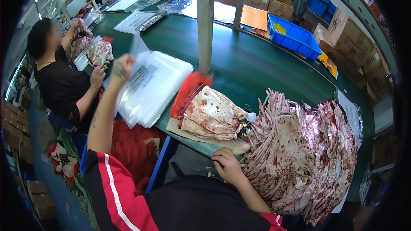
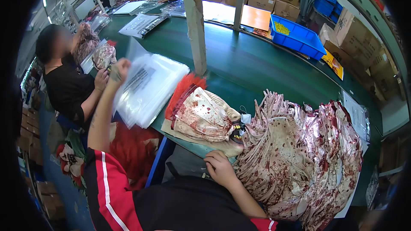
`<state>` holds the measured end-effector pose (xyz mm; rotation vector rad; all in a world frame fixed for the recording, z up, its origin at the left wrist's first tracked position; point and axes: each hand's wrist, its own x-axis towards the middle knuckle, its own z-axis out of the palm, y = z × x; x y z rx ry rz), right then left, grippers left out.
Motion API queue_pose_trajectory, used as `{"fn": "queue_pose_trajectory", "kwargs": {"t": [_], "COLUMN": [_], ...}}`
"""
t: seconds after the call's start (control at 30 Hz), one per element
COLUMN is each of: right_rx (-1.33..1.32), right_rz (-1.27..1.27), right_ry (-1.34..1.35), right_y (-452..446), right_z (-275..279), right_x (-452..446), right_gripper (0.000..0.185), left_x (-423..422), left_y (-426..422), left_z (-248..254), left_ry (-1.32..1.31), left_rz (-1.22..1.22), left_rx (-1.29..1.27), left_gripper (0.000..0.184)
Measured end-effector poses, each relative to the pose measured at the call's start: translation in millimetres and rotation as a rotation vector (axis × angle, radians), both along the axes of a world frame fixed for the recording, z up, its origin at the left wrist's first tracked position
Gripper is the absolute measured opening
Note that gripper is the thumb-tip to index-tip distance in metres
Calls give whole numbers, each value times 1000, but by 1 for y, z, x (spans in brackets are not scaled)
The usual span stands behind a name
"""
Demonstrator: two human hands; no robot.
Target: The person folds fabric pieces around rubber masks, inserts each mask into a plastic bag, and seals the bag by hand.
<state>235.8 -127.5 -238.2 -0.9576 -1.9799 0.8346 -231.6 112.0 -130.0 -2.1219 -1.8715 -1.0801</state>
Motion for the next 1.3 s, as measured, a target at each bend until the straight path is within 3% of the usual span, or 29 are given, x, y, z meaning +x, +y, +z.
{"fn": "queue_pose_trajectory", "kwargs": {"t": [0.07,0.2,0.27,0.33,0.43,0.53,0.7,0.77,0.83,0.93,1.1,1.3], "right_rx": [4,15,27,41,72,-5,-268,-488,-593,-567,-480,-321], "right_rz": [3,3,-5,-3,1,64,148,93,110,9,-52,-163], "right_ry": [-3,-13,-16,-24,-53,45,244,404,594,652,424,273], "right_y": [0,-1,-2,-5,-14,-18,-1,8,22,44,68,67], "right_z": [-1,-3,-3,2,16,50,79,86,86,91,91,98], "right_x": [0,1,0,-4,-11,-25,-52,-65,-77,-92,-90,-85], "right_gripper": [19,19,19,19,18,17,17,18,17,12,6,9], "left_x": [-12,0,17,37,56,108,153,168,185,205,220,215], "left_y": [12,-5,-18,-24,-40,-81,-124,-136,-146,-161,-172,-170], "left_z": [45,134,151,140,99,68,26,18,17,20,0,-4], "left_ry": [-23,-111,-599,-591,-539,-628,-487,-782,-775,-809,-607,-708], "left_rz": [32,-75,-186,-194,-437,-455,-372,-424,-512,-489,-469,-497], "left_rx": [122,35,-153,-174,-473,-694,-659,-613,-564,-627,-434,-568], "left_gripper": [19,19,15,14,16,9,10,15,17,18,21,17]}}
